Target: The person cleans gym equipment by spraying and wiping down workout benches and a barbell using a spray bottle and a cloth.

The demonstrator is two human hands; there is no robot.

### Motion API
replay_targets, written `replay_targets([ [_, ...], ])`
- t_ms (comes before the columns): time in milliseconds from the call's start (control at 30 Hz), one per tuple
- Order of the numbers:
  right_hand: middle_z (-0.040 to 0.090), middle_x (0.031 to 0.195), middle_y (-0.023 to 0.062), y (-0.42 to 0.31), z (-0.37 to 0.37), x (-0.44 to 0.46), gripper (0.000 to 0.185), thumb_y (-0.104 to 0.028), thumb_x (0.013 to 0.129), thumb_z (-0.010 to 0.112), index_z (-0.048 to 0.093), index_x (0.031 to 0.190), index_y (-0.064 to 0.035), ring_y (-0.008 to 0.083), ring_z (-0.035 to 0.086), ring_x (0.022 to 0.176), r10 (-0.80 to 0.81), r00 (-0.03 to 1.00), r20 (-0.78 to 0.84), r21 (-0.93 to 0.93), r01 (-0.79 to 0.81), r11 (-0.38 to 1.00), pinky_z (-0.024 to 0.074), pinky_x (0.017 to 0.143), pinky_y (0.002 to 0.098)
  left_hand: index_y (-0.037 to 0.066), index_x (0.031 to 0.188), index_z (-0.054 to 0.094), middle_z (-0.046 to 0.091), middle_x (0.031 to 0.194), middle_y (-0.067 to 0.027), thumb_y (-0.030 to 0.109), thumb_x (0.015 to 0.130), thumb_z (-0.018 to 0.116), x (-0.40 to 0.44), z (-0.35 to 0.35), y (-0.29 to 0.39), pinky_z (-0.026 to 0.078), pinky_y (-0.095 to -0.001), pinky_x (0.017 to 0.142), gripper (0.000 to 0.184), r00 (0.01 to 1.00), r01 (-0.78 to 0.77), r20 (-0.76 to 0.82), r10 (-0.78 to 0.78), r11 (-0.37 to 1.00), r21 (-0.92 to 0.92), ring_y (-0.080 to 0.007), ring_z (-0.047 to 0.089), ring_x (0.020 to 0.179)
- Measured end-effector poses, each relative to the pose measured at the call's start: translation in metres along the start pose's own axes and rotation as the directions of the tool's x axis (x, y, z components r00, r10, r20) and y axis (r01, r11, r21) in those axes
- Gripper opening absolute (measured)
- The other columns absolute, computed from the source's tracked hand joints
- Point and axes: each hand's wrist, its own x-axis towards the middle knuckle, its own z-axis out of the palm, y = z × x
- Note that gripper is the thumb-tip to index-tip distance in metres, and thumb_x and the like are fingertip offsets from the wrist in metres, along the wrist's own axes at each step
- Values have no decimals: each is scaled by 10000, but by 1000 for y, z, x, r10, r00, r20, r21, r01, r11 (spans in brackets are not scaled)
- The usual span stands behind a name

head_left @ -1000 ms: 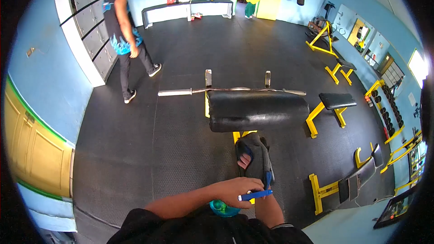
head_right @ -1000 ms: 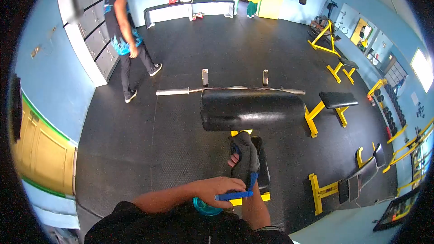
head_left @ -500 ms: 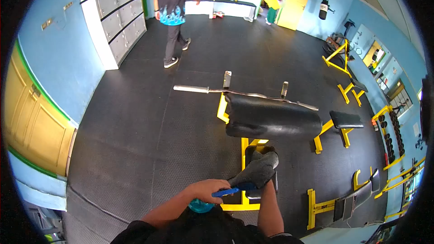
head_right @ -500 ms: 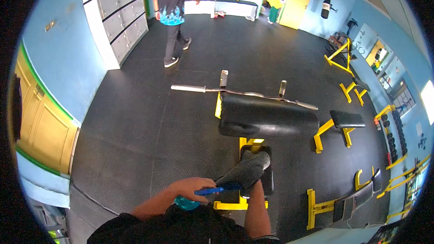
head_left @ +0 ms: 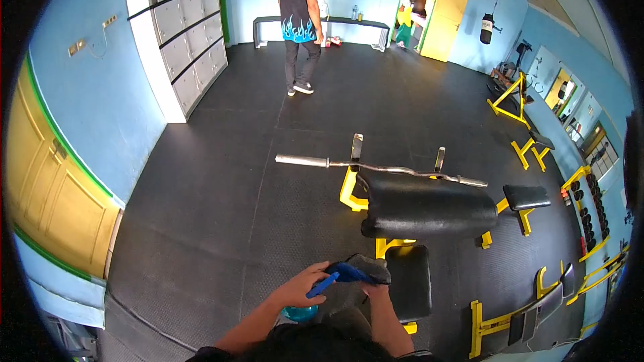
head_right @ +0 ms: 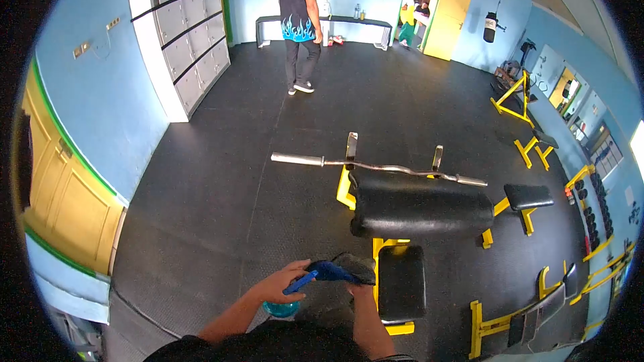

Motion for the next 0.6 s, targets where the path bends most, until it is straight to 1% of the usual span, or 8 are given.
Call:
replay_targets([
  [33,671,1060,142,-12,18,5,350,-334,884,472,628,1068,-81,304,645,971,-110,994,-17,-401,94,911,485,923,446,56,1253,523,523,1252,-138,275,785,699,4,-5,-2,365,-415,1021,547,1000,-1,7,1,1000,9,-300,513,1165],
  [67,671,1060,142,-12,23,17,350,-334,884,472,628,1068,-81,304,645,971,-114,993,-17,-389,98,916,485,923,446,49,1276,502,523,1265,-138,272,793,701,8,-11,0,375,-408,1019,568,986,156,79,-148,982,-111,-292,513,1178],
  [100,668,1068,147,-7,23,31,346,-332,887,466,629,1060,-81,300,645,972,-24,990,-137,180,49,982,483,925,453,42,1299,481,523,1278,-139,268,801,702,13,-17,2,385,-402,1017,590,944,316,168,-284,925,-213,-284,513,1192],
  [133,664,1075,153,-3,22,49,342,-330,890,461,631,1053,-81,296,644,973,115,977,-182,693,44,720,482,926,460,42,1299,481,523,1278,-139,268,801,702,16,-22,1,385,-402,1017,590,942,318,174,-286,928,-196,-284,513,1192],
  [233,647,993,116,-2,7,119,318,-298,902,440,633,1023,-76,292,620,881,-229,939,256,847,-103,522,490,882,441,33,1322,453,547,1251,-124,248,811,707,29,-31,-2,438,-401,958,609,893,448,188,-409,848,-282,-258,560,1138],
  [300,637,1002,102,-25,40,133,322,-301,906,433,630,1027,-76,294,608,886,-332,879,341,908,-217,358,486,884,430,24,1292,476,579,1201,-110,233,790,711,40,-37,-2,478,-366,896,593,860,483,83,-504,750,-453,-203,618,1010],
  [367,623,1128,113,-32,57,152,356,-297,920,418,627,1092,-66,307,580,1042,68,973,-222,871,166,462,443,968,445,21,1290,477,580,1198,-109,222,789,714,49,-43,-15,485,-359,883,590,851,497,85,-518,742,-449,-194,626,975],
  [600,558,1302,106,-115,129,162,459,-333,940,394,547,1255,-36,282,539,1158,548,809,-213,976,148,160,417,1000,432,38,1272,507,596,1152,-96,240,749,751,102,-72,-47,488,-345,826,612,832,471,-55,-553,755,-456,-168,621,852],
])
